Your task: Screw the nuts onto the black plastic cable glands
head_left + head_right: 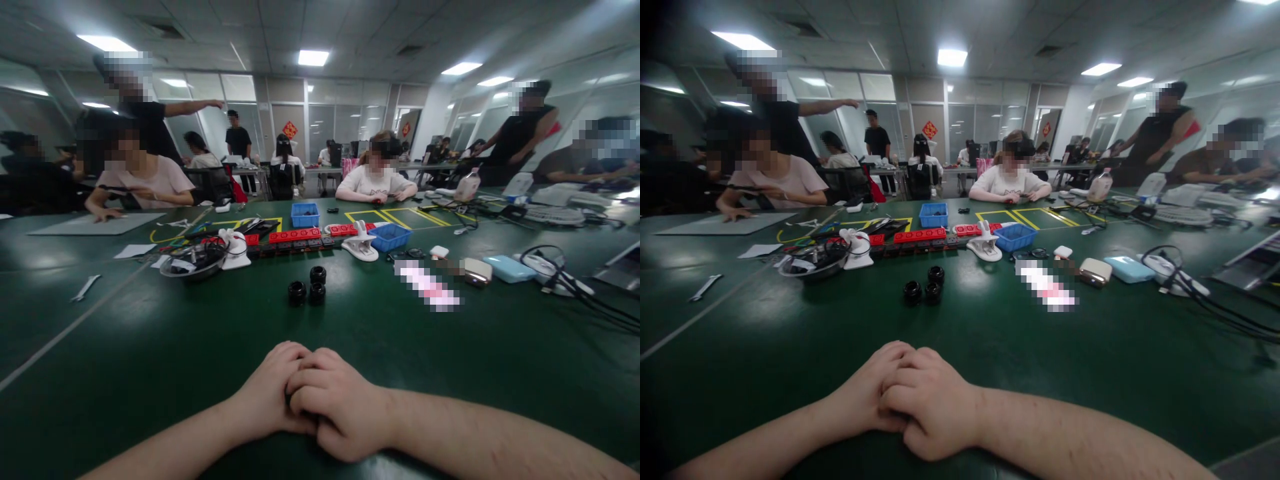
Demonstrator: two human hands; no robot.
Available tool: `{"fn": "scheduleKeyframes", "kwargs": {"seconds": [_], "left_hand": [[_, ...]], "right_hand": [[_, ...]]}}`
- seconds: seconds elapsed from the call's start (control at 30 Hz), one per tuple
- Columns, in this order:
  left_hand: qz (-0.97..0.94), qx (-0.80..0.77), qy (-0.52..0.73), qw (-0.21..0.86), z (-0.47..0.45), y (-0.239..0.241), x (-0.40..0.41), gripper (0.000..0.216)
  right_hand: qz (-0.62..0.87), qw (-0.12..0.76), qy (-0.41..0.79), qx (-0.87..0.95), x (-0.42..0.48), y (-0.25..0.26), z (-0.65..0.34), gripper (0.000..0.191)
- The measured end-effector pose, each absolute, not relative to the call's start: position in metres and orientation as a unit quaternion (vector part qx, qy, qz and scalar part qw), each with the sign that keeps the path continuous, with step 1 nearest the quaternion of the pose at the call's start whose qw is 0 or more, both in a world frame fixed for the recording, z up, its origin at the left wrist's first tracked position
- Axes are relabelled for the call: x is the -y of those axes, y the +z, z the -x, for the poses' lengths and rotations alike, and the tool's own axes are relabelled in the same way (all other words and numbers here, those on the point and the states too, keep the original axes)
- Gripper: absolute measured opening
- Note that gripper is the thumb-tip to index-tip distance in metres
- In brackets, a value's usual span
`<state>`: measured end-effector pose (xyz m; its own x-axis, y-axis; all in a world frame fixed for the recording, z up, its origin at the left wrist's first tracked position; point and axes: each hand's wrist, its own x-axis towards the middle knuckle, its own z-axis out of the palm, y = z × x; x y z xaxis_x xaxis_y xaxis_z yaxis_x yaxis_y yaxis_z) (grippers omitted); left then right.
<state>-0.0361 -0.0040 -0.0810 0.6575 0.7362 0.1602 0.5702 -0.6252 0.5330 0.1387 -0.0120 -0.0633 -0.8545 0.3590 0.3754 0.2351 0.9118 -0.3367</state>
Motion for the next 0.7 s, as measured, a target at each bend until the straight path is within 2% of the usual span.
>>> {"fn": "scheduleKeyframes", "kwargs": {"seconds": [0.13,0.27,0.4,0.53,0.7], "left_hand": [[-0.886,-0.370,0.193,0.200,0.034,-0.081,0.006,0.053],[-0.898,-0.352,0.193,0.180,0.035,-0.082,0.010,0.035],[-0.894,-0.356,0.209,0.174,0.036,-0.084,0.014,0.039],[-0.895,-0.356,0.200,0.180,0.036,-0.080,0.018,0.046],[-0.894,-0.356,0.182,0.202,0.035,-0.074,0.017,0.046]], "right_hand": [[0.124,0.198,0.066,0.970,0.018,-0.060,-0.136,0.010],[0.094,0.175,0.025,0.980,0.024,-0.062,-0.138,0.011],[0.095,0.272,0.032,0.957,0.031,-0.060,-0.144,0.017],[0.200,0.359,0.036,0.911,0.034,-0.054,-0.145,0.026],[0.345,0.294,0.039,0.890,0.031,-0.057,-0.140,0.048]]}}
